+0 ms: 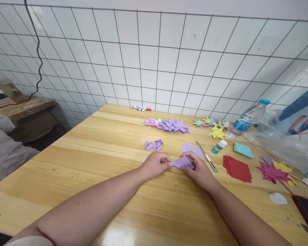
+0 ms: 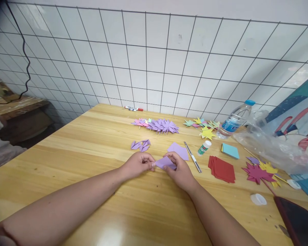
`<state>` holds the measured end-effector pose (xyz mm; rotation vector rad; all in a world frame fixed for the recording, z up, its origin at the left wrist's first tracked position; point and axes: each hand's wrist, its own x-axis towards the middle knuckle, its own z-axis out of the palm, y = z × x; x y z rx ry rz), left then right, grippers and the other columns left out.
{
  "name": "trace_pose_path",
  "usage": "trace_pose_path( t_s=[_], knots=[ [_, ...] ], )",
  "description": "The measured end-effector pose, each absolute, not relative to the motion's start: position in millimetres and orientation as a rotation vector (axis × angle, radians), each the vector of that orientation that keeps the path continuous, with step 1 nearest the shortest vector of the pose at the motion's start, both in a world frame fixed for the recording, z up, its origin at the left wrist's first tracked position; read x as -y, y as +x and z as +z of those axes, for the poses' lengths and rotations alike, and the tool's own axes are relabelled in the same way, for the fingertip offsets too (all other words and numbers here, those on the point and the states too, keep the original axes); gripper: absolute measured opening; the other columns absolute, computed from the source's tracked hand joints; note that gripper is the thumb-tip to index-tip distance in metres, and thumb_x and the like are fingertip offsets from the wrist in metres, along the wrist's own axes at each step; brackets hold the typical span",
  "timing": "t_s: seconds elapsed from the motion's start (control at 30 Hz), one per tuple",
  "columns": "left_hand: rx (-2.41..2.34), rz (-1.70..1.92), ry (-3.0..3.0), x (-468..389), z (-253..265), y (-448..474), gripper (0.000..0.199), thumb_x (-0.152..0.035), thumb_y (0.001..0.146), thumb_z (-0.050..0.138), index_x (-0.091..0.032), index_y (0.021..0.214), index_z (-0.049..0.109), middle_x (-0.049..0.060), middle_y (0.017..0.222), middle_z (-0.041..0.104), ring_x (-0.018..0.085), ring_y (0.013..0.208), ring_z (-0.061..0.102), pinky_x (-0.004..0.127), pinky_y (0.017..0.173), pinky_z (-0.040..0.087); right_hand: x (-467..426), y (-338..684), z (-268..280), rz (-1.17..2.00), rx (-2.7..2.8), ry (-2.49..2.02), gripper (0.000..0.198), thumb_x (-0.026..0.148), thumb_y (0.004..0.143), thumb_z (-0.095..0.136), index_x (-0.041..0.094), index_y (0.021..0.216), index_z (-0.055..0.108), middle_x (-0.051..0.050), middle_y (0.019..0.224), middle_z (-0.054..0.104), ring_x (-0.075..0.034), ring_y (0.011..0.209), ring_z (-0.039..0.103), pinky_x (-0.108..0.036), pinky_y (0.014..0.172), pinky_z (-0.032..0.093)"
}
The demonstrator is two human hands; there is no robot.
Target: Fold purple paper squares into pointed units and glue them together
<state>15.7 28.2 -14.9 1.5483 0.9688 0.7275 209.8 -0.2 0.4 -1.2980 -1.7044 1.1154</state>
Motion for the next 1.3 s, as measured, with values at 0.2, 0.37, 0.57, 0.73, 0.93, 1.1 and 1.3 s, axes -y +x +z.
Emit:
trace_pose_path(
  t_s=[0.2,0.37,0.57,0.73,0.93,1.1,1.3],
  knots=[
    [-0.926,0.727,1.479,-28.2,-11.6,16.0,0.028,-0.040,0.073,0.061,-0.012,0.073,0.065,0.004,0.063,0.066,0.011,0.056,0.056,0.020,0.053,0.040,-1.0,210.8,-1.2,1.086,1.712,-1.287,0.028,0.024,0.074,0.056,0.021,0.099,0.046,0.000,0.082,0.058,-0.014,0.075,0.056,-0.024,0.067,0.041],
    [-0.928,0.798,1.366,-34.2,-13.1,14.2,0.037,-0.047,0.076,0.056,-0.011,0.081,0.063,0.005,0.064,0.064,0.010,0.054,0.055,0.020,0.052,0.041,-1.0,213.4,2.4,1.053,1.700,-1.332,0.028,0.028,0.074,0.057,0.021,0.099,0.048,-0.001,0.087,0.059,-0.016,0.080,0.058,-0.026,0.072,0.044],
    [-0.932,0.760,1.500,-31.5,-13.2,15.0,0.036,-0.044,0.070,0.064,-0.012,0.086,0.064,0.003,0.068,0.063,0.010,0.058,0.053,0.020,0.055,0.039,-0.8,213.2,1.0,1.094,1.698,-1.295,0.029,0.032,0.075,0.058,0.022,0.100,0.047,-0.001,0.083,0.060,-0.016,0.079,0.059,-0.027,0.071,0.045],
    [-0.996,0.628,1.761,-26.5,-17.1,15.9,0.030,-0.043,0.075,0.056,-0.014,0.075,0.065,-0.001,0.063,0.058,0.010,0.057,0.047,0.019,0.051,0.033,1.1,209.5,-1.3,1.096,1.778,-1.276,0.022,0.030,0.077,0.057,0.020,0.095,0.049,0.000,0.080,0.059,-0.015,0.075,0.057,-0.026,0.068,0.045],
    [-0.973,0.605,1.862,-27.6,-18.2,12.6,0.027,-0.039,0.077,0.053,-0.014,0.071,0.062,-0.004,0.057,0.049,0.008,0.053,0.040,0.019,0.048,0.028,6.1,205.6,0.6,0.942,1.920,-1.264,0.022,0.028,0.080,0.054,0.021,0.100,0.058,-0.005,0.096,0.063,-0.017,0.084,0.058,-0.029,0.075,0.045],
    [-0.958,0.582,1.828,-29.0,-17.4,12.0,0.026,-0.039,0.075,0.056,-0.014,0.074,0.063,-0.003,0.059,0.053,0.008,0.053,0.042,0.018,0.049,0.031,4.1,206.2,-5.4,1.041,1.874,-1.208,0.021,0.028,0.081,0.051,0.023,0.093,0.067,-0.005,0.091,0.068,-0.018,0.084,0.061,-0.031,0.076,0.048],
    [-0.915,0.574,1.755,-29.4,-15.0,12.9,0.025,-0.037,0.074,0.057,-0.013,0.076,0.064,0.000,0.064,0.060,0.009,0.054,0.046,0.019,0.051,0.034,0.8,211.7,-9.4,1.152,1.737,-1.208,0.021,0.032,0.079,0.055,0.021,0.088,0.071,-0.005,0.085,0.069,-0.016,0.073,0.061,-0.028,0.064,0.048]
  ],
)
